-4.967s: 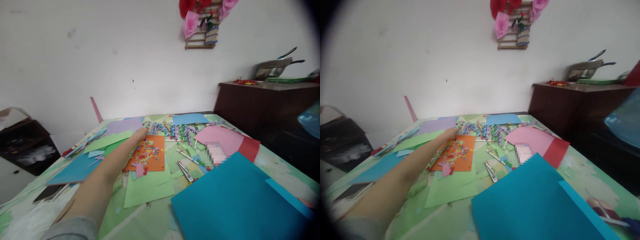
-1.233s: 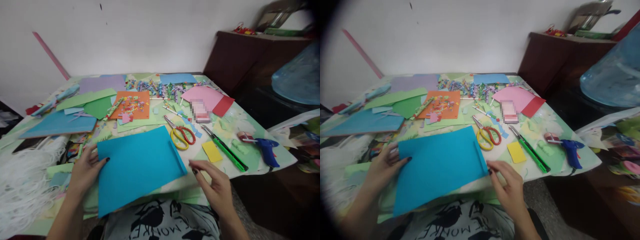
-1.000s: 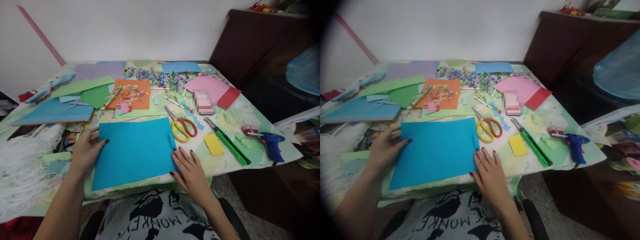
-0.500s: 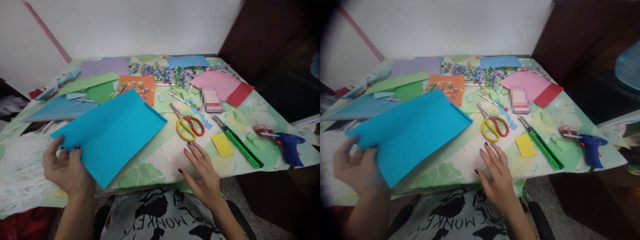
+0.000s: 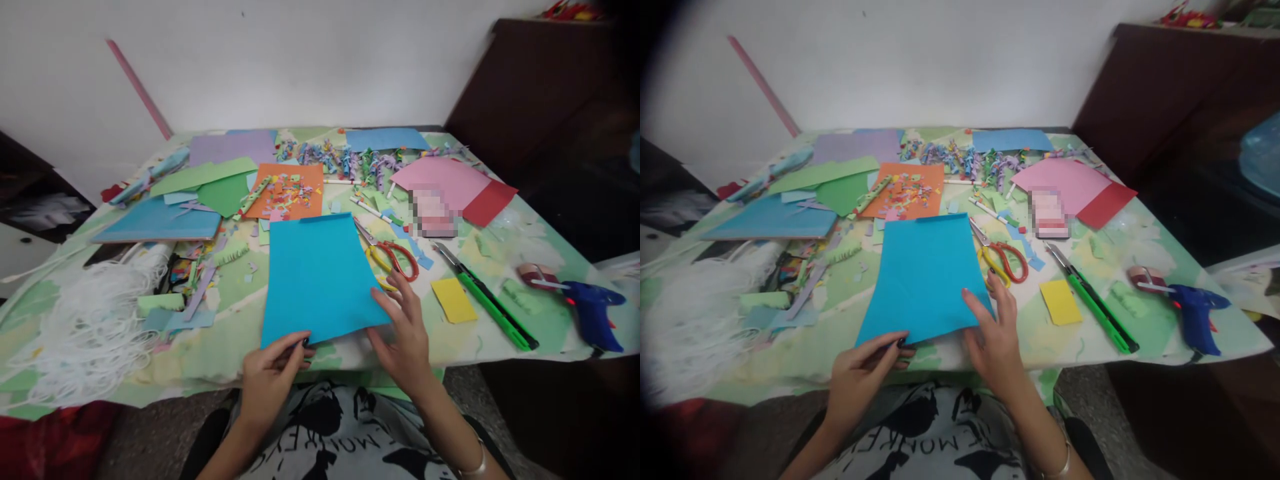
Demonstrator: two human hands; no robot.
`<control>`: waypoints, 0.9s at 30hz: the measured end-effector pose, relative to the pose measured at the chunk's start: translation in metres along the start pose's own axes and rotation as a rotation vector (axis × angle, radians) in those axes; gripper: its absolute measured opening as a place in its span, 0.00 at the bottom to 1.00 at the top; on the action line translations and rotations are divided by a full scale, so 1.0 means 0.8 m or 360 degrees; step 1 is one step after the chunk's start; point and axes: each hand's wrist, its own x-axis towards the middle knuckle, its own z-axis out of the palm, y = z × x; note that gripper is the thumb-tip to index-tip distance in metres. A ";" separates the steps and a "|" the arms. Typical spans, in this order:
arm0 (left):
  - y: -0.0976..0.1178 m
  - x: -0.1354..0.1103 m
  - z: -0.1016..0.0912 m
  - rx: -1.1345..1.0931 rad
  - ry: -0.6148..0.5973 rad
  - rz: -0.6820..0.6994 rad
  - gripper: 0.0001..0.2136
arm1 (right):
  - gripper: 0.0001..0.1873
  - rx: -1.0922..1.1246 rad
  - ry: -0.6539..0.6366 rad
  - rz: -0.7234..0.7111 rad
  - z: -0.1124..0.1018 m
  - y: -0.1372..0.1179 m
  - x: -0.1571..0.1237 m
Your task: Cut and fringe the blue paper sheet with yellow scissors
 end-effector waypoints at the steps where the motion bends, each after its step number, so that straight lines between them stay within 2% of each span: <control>1: 0.003 0.000 -0.001 -0.0016 -0.0042 -0.0016 0.10 | 0.27 -0.0028 -0.0019 -0.0032 -0.003 0.000 -0.001; 5: 0.014 -0.001 -0.001 -0.0124 -0.0148 -0.0085 0.08 | 0.21 0.0020 -0.0071 0.0014 -0.017 -0.014 -0.004; 8: 0.014 0.000 0.003 -0.0249 -0.0227 -0.0020 0.07 | 0.19 0.0416 -0.0142 0.0095 -0.022 -0.036 -0.001; 11: 0.012 0.002 0.009 -0.0342 -0.0255 0.0153 0.05 | 0.12 0.0898 -0.0358 0.0243 -0.016 -0.054 0.004; 14: 0.012 0.002 0.015 -0.0392 -0.0270 0.0289 0.03 | 0.07 0.1105 -0.0496 0.0388 -0.005 -0.061 0.004; 21: 0.016 0.001 0.018 -0.0384 -0.0252 0.0450 0.06 | 0.05 0.1198 -0.0541 0.0504 0.008 -0.060 0.000; 27: 0.019 0.004 0.017 -0.0337 -0.0273 0.0485 0.07 | 0.06 0.1133 -0.0556 0.0365 0.007 -0.059 0.005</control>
